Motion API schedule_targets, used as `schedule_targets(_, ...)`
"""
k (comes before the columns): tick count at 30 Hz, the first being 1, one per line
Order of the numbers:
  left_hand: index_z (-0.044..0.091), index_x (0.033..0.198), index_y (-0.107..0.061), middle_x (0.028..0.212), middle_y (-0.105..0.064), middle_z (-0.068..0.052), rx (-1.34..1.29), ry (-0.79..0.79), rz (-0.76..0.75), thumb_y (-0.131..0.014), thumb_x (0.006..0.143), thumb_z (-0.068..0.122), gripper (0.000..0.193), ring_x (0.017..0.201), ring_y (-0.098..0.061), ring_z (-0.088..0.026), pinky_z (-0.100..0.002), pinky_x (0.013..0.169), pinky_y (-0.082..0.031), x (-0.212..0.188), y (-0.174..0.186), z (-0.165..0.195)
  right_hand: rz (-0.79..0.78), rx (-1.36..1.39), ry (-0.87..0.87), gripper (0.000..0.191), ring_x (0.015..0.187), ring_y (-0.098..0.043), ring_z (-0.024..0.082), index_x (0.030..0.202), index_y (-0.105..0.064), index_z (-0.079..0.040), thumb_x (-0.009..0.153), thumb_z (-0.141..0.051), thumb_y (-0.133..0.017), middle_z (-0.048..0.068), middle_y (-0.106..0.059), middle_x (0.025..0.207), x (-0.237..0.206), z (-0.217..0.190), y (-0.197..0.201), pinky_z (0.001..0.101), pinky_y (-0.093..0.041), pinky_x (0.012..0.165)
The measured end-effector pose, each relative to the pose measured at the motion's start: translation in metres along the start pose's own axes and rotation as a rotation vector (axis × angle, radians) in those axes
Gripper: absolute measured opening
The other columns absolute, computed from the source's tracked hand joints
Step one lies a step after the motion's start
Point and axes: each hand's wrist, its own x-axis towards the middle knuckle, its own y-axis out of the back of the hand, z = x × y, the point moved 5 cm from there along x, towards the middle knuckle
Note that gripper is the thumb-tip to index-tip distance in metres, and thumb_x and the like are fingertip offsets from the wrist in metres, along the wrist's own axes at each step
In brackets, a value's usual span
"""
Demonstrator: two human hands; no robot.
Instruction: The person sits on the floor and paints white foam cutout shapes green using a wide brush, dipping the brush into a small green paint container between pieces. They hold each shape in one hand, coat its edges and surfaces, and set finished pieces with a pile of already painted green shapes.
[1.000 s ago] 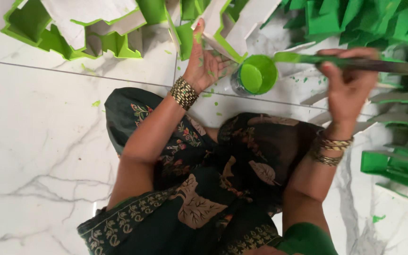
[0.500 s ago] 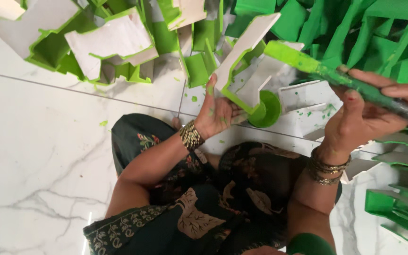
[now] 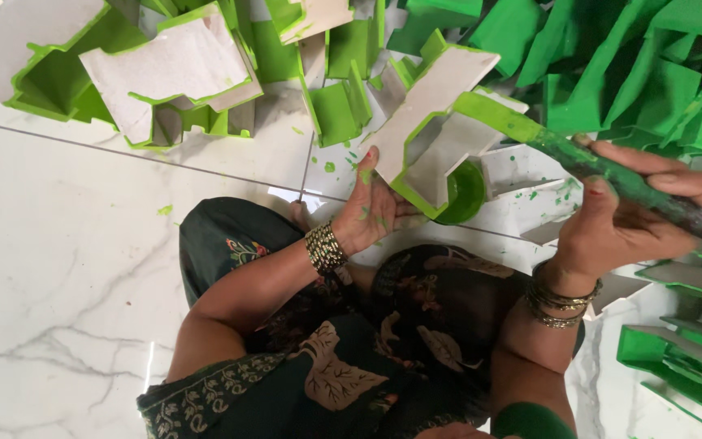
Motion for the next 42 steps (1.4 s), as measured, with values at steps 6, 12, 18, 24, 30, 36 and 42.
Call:
schedule_targets(6, 0.009, 0.161, -0.027, 0.149, -0.054, -0.019, 0.004, -0.004, -0.025, -0.043, 0.081, 0.089, 0.114, 0.128, -0.061, -0.033, -0.046, 0.105, -0.053, -0.004, -0.003, 0.002, 0.037, -0.03, 0.046, 0.052, 0.097, -0.075, 0.029, 0.128, -0.036, -0.005, 0.106, -0.009, -0.082, 0.028, -0.073, 0.112, 0.002, -0.007, 0.002, 0.0317, -0.065, 0.091)
schedule_targets(12, 0.009, 0.161, -0.027, 0.15, -0.052, -0.019, 0.001, -0.003, -0.047, -0.043, 0.081, 0.09, 0.115, 0.126, -0.062, -0.034, -0.045, 0.101, -0.054, -0.004, -0.006, 0.003, 0.025, -0.026, -0.018, 0.049, 0.096, -0.071, 0.026, 0.124, -0.036, -0.006, 0.11, -0.009, -0.083, 0.028, -0.074, 0.114, -0.004, -0.005, 0.002, 0.0291, -0.061, 0.088)
schedule_targets(18, 0.01, 0.162, -0.026, 0.152, -0.05, -0.019, 0.023, -0.005, -0.039, -0.043, 0.08, 0.091, 0.116, 0.126, -0.062, -0.034, -0.042, 0.097, -0.057, -0.006, -0.008, 0.004, 0.113, -0.064, -0.021, 0.045, 0.102, -0.079, 0.032, 0.127, -0.042, -0.001, 0.109, -0.009, -0.082, 0.029, -0.074, 0.115, 0.0, 0.001, 0.001, 0.0375, -0.066, 0.094)
schedule_targets(24, 0.008, 0.163, -0.025, 0.154, -0.048, -0.02, 0.045, -0.021, -0.06, -0.042, 0.08, 0.092, 0.119, 0.128, -0.06, -0.035, -0.044, 0.1, -0.053, -0.006, -0.007, 0.004, 0.057, -0.065, 0.02, 0.05, 0.097, -0.076, 0.03, 0.124, -0.039, -0.005, 0.107, -0.011, -0.085, 0.027, -0.073, 0.111, 0.003, -0.014, -0.004, 0.0322, -0.065, 0.091)
schedule_targets(30, 0.008, 0.164, -0.023, 0.157, -0.044, -0.021, 0.042, -0.015, -0.056, -0.042, 0.079, 0.093, 0.121, 0.131, -0.057, -0.036, -0.046, 0.103, -0.051, -0.006, -0.007, 0.005, 0.041, -0.03, 0.038, 0.048, 0.1, -0.074, 0.028, 0.123, -0.038, -0.009, 0.108, -0.012, -0.084, 0.024, -0.073, 0.111, 0.005, -0.023, -0.016, 0.0304, -0.063, 0.092)
schedule_targets(36, 0.013, 0.163, -0.017, 0.157, -0.043, -0.019, 0.059, -0.006, -0.036, -0.042, 0.076, 0.092, 0.12, 0.132, -0.057, -0.037, -0.051, 0.106, -0.049, -0.008, -0.011, 0.005, 0.061, -0.051, 0.095, 0.048, 0.102, -0.078, 0.031, 0.121, -0.038, -0.009, 0.107, -0.009, -0.084, 0.026, -0.073, 0.111, 0.01, -0.028, -0.013, 0.0343, -0.067, 0.093)
schedule_targets(42, 0.012, 0.164, -0.019, 0.159, -0.042, -0.019, 0.023, 0.0, -0.043, -0.042, 0.078, 0.092, 0.12, 0.133, -0.055, -0.036, -0.051, 0.109, -0.047, -0.007, -0.009, 0.004, -0.025, -0.066, 0.106, 0.05, 0.096, -0.076, 0.03, 0.119, -0.04, -0.008, 0.101, -0.006, -0.087, 0.026, -0.073, 0.111, 0.007, -0.032, -0.023, 0.0307, -0.064, 0.084)
